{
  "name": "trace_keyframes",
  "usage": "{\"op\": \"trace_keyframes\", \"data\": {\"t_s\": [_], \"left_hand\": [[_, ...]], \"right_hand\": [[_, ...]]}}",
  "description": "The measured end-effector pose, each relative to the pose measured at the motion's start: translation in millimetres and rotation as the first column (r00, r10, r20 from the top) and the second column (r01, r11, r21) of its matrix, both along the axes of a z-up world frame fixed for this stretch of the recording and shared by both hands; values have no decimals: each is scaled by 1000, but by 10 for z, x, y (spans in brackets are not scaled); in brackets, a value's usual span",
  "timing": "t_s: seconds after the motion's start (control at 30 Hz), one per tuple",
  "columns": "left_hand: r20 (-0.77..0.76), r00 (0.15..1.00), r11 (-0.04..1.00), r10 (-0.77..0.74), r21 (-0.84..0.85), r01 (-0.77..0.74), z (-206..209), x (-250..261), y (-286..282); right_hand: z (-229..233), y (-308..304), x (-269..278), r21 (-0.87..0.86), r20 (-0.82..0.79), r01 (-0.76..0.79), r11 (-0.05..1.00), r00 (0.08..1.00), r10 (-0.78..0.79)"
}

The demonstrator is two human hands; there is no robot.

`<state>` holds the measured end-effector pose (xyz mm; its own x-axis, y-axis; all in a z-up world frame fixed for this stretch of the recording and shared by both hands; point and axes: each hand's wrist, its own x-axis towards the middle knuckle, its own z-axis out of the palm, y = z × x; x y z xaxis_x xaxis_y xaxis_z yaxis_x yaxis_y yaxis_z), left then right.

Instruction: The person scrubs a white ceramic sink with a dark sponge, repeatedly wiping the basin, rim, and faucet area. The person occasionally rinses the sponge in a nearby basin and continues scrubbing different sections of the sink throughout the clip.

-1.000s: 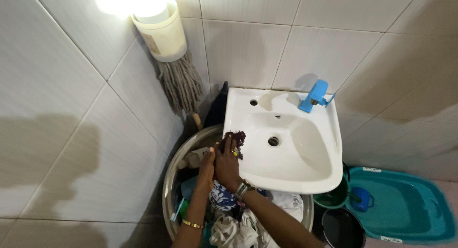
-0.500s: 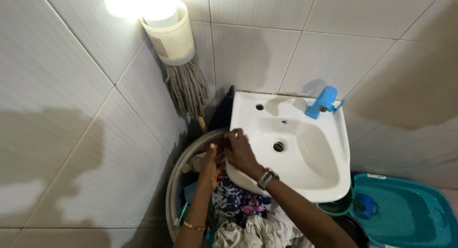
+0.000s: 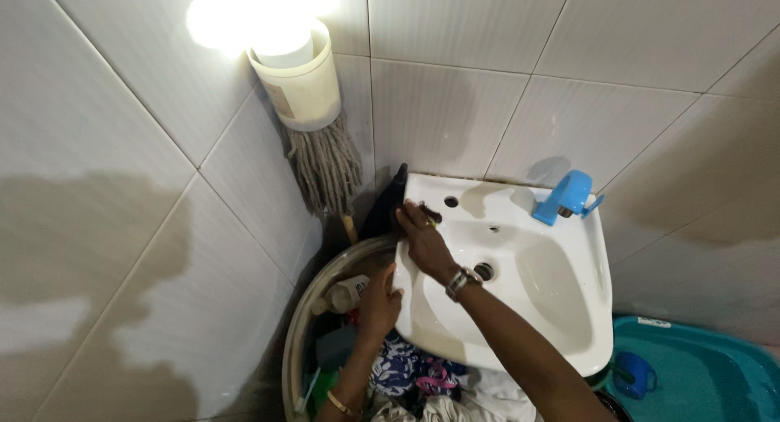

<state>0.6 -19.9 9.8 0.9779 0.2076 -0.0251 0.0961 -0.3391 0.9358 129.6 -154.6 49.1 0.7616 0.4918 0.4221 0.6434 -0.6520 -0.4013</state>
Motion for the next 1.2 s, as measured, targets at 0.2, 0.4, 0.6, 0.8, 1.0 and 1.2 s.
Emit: {"op": "trace_keyframes", "data": {"t_s": [0.2,0.4,0.6,0.8,1.0,1.2], "left_hand": [[64,998,998,29,53,-33,168,-64,-29],[38,999,996,10,89,-13,262,-61,7],[99,995,993,17,114,-28,226,-47,17],[13,1000,997,27,68,-28,203,-29,22],[25,1000,1000,4,1,-4,224,22,53],[-6,1000,988,-8,-154,7,87,100,74]], "right_hand": [[194,73,481,8,80,143,990,986,-144],[267,-28,612,-263,77,300,917,954,-290],[44,-510,554,-216,332,415,884,882,-334],[-328,-472,642,-27,171,466,884,874,-456],[-303,157,661,10,173,383,924,909,-379],[-70,153,73,89,65,157,984,985,-163]]}}
